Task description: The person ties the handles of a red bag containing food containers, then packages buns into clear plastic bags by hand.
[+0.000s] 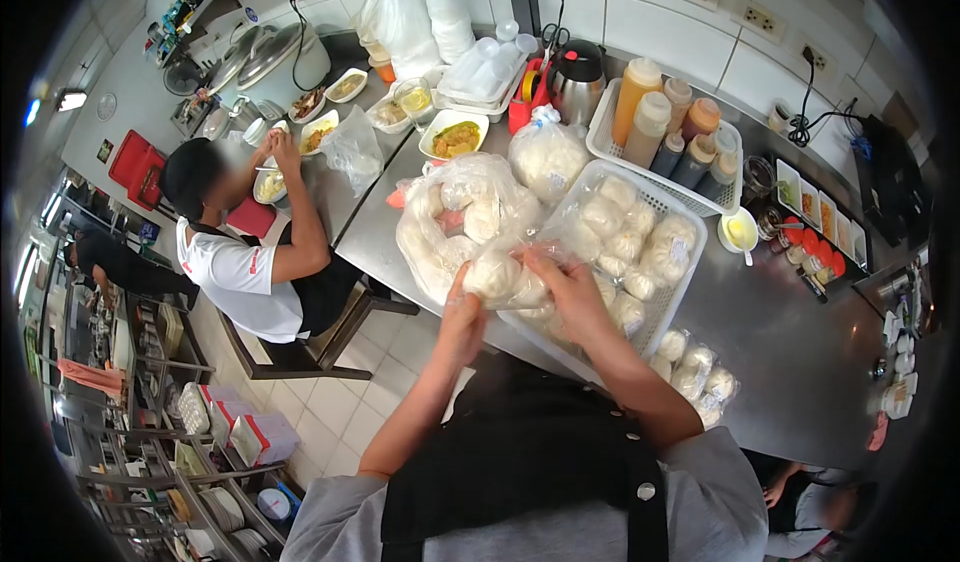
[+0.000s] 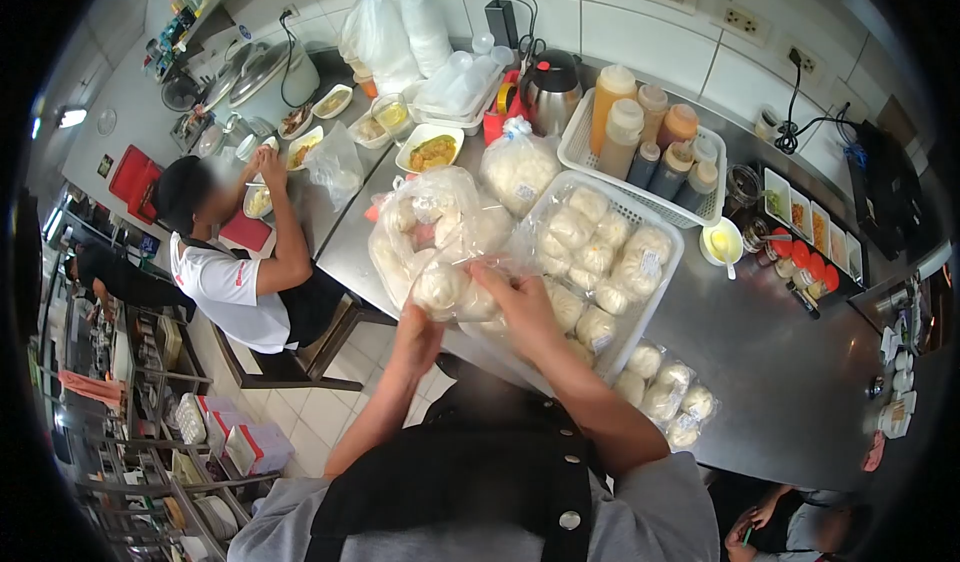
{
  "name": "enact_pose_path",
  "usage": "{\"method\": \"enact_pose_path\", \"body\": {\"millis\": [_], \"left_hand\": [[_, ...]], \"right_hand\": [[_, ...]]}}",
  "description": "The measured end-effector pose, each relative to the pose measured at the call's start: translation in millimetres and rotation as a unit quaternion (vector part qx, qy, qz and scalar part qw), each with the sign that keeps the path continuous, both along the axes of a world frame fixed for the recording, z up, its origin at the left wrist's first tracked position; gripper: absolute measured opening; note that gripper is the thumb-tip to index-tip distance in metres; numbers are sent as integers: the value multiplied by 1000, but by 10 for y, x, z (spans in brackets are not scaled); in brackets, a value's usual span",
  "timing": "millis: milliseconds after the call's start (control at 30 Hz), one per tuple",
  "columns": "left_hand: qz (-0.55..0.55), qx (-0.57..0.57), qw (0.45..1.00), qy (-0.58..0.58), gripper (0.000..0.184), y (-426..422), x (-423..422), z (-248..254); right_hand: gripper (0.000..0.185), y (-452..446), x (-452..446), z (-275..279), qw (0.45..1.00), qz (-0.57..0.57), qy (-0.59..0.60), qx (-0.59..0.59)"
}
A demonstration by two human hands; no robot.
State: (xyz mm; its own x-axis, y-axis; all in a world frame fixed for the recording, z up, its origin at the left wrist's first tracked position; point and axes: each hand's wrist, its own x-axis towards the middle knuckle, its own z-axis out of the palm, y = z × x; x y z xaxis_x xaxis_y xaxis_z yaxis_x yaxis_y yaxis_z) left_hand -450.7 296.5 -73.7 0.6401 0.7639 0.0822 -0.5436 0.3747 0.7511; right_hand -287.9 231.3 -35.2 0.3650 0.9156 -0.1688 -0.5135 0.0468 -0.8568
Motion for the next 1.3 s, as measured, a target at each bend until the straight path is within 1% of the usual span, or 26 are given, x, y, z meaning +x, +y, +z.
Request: {"method": "enact_pose_path", "body": {"millis": [67, 133, 167, 200, 233, 267, 300, 367, 400, 467, 533, 600, 633, 733, 767, 800, 867, 900, 933, 1000, 1033, 1067, 1133, 1200, 1267, 1300], "left_hand": [[-40, 37, 997, 53, 84, 184, -132, 63], [-83, 163, 975, 127, 90, 248, -124, 278], [-85, 159, 976, 126, 77, 162, -84, 430], [-85, 159, 976, 126, 77, 153, -69, 420], [-77, 169, 962, 199, 62, 153, -61, 405], [-70, 178, 944, 270, 49, 153, -49, 388], [-70, 179, 944, 270, 49, 141, -23, 365], [15, 99, 969, 224, 30, 101, 19, 313], [14, 101, 969, 224, 30, 91, 24, 296], [83, 1, 981, 176, 28, 70, 24, 269], [71, 4, 980, 186, 30, 54, 26, 282], [63, 10, 979, 192, 34, 61, 69, 375], [115, 92, 971, 191, 43, 72, 121, 495], [206, 253, 918, 226, 76, 176, 29, 702], [270, 343, 870, 227, 77, 185, 35, 797], [270, 342, 871, 228, 77, 174, 24, 920], [199, 596, 663, 407, 78, 140, -19, 1174], [230, 612, 636, 410, 69, 53, 95, 1292], [233, 610, 636, 411, 69, 55, 130, 1272], [179, 566, 642, 485, 53, 83, 174, 1217], [181, 511, 717, 439, 36, 105, 181, 1237], [179, 512, 717, 437, 36, 157, 173, 1249], [287, 401, 792, 361, 28, 302, 89, 1261], [380, 419, 759, 324, 20, 509, -47, 1245], [400, 384, 797, 240, 10, 686, -203, 1242], [338, 346, 857, 180, 13, 674, -264, 1276]], "right_hand": [[28, -49, 91, 50, 999, -4, -50, 6], [25, -117, 170, 252, 967, 18, -254, -17], [25, -114, 168, 251, 967, 18, -254, -18], [25, -107, 159, 249, 958, 40, -282, -38], [26, -98, 157, 246, 947, 63, -310, -57], [26, -86, 166, 240, 947, 63, -310, -57], [31, -72, 185, 229, 945, 88, -310, -52], [36, -69, 232, 199, 943, 110, -309, -49], [43, -74, 267, 181, 957, 119, -265, -9], [49, -76, 254, 130, 967, 128, -219, 31], [56, -116, 149, 82, 943, 96, -317, 40], [54, -161, 183, 196, 948, 119, -295, 5], [51, -165, 199, 241, 951, 146, -272, -29], [51, -185, 254, 180, 936, 128, -329, -10], [51, -203, 247, 182, 936, 128, -328, -12], [52, -213, 237, 200, 921, 128, -368, -18], [53, -212, 177, 180, 903, 133, -409, -21], [55, -225, 113, 141, 869, 98, -486, -9], [56, -224, 73, 135, 827, 61, -559, 3], [54, -243, 27, 250, 838, 97, -536, -19], [53, -261, 17, 305, 849, 132, -511, -41], [53, -272, 37, 314, 849, 129, -511, -43], [54, -313, 90, 312, 880, 138, -455, -19], [51, -322, 169, 242, 881, 128, -455, 4], [49, -323, 242, 155, 882, 118, -455, 29], [46, -326, 280, 114, 917, 118, -381, 3]]}}
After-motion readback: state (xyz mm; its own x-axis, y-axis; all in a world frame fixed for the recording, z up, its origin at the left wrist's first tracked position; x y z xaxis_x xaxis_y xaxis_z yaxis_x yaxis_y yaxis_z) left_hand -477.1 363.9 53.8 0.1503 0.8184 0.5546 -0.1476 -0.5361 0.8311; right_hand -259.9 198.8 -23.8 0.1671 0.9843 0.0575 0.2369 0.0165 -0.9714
